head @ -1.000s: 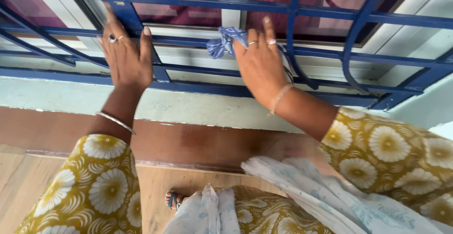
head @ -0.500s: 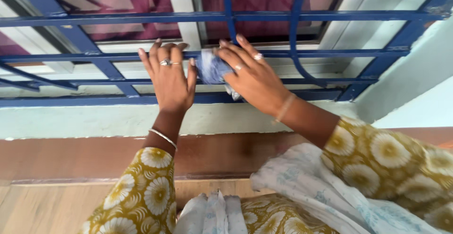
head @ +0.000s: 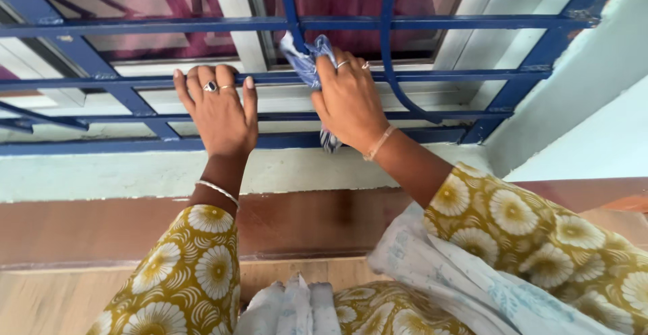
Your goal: The person wipes the blue metal window grill and the adjacent wall with a cloth. They systematically clean the horizontal and vertical bars of the grill and the wall surface next to the window.
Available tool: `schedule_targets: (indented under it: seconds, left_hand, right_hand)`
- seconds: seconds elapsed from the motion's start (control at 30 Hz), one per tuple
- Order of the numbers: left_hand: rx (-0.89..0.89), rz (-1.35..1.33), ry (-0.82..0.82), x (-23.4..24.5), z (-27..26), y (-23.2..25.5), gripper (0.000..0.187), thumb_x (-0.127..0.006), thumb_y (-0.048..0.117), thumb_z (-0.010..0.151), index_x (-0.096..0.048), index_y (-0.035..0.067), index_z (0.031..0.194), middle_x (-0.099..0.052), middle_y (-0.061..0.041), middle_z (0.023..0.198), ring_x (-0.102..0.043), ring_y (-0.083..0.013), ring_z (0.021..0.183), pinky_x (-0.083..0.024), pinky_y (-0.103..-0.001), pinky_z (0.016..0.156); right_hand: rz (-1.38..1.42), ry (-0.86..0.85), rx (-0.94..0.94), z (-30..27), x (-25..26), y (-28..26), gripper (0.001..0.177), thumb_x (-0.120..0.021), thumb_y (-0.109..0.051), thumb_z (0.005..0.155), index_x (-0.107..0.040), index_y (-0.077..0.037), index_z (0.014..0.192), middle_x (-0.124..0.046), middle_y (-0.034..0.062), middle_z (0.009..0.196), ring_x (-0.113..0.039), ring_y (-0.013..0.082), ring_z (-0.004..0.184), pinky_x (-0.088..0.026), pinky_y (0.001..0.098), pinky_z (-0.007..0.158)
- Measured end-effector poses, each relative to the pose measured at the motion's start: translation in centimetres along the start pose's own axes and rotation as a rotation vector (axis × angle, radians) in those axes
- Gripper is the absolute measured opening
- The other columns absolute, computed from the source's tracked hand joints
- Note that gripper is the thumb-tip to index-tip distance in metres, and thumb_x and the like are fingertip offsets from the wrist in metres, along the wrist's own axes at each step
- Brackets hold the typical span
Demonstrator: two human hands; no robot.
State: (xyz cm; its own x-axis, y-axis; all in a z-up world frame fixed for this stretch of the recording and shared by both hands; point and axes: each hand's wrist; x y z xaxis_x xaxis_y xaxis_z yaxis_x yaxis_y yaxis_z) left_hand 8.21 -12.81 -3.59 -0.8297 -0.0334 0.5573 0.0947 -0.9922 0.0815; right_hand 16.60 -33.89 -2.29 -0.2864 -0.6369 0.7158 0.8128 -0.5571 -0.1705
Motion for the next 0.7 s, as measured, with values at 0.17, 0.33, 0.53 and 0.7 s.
schedule_targets:
  seconds: [0.17, 0.33, 0.53, 0.7]
  left_hand:
    - [0.024, -0.049, -0.026, 0.2, 0.0, 0.0, 0.035, -0.053, 0.033, 0.111, -0.058, -0.002, 0.116, -0.053, -0.023, 0.120, -0.045, -0.0427, 0.129, -0.013, -0.061, 0.126]
    - [0.015, -0.076, -0.045, 0.8, 0.0, -0.1, 0.035, -0.052, 0.032, 0.110, -0.059, 0.000, 0.121, -0.055, -0.023, 0.126, -0.043, -0.0419, 0.136, -0.013, -0.061, 0.127]
    - [0.038, -0.206, -0.005, 1.7, -1.8, -0.1, 0.051, -0.066, 0.016, 0.099, -0.052, 0.006, 0.147, -0.036, -0.024, 0.157, -0.026, -0.0507, 0.151, -0.016, -0.060, 0.126]
    - [0.243, -0.207, 0.075, 2.3, -4.6, -4.2, 0.077, -0.078, 0.011, 0.095, -0.035, 0.010, 0.159, -0.014, -0.028, 0.167, -0.019, -0.0508, 0.154, -0.020, -0.057, 0.129]
  right_hand:
    - [-0.215, 0.081, 0.161, -2.0, 2.2, 1.6, 0.037, -0.066, -0.001, 0.086, -0.060, 0.004, 0.122, -0.057, 0.0295, 0.135, -0.055, 0.0443, 0.128, -0.047, 0.0472, 0.106]
    - [-0.161, 0.179, 0.199, -4.3, 4.0, 0.3, 0.034, -0.065, 0.001, 0.079, -0.066, 0.002, 0.113, -0.059, 0.0203, 0.139, -0.057, 0.0381, 0.130, -0.050, 0.0453, 0.108]
    - [0.177, 0.148, 0.244, -4.3, 5.6, -3.7, 0.011, -0.067, -0.004, 0.088, -0.070, 0.000, 0.098, -0.064, 0.0144, 0.133, -0.063, 0.0321, 0.122, -0.053, 0.0416, 0.106]
    - [0.147, 0.093, 0.503, -0.2, -1.5, -7.2, 0.012, -0.065, -0.010, 0.086, -0.069, -0.001, 0.092, -0.065, 0.0159, 0.129, -0.064, 0.0340, 0.118, -0.053, 0.0423, 0.097]
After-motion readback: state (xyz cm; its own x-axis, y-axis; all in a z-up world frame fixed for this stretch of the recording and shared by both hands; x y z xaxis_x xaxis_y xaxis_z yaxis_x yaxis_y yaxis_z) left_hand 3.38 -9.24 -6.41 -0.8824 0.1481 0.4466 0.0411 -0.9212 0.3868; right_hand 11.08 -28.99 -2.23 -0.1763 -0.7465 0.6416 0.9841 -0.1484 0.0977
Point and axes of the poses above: each hand's wrist, its own z-axis towards the middle knuckle, its own x-axis out of the back of the hand, y = z × x
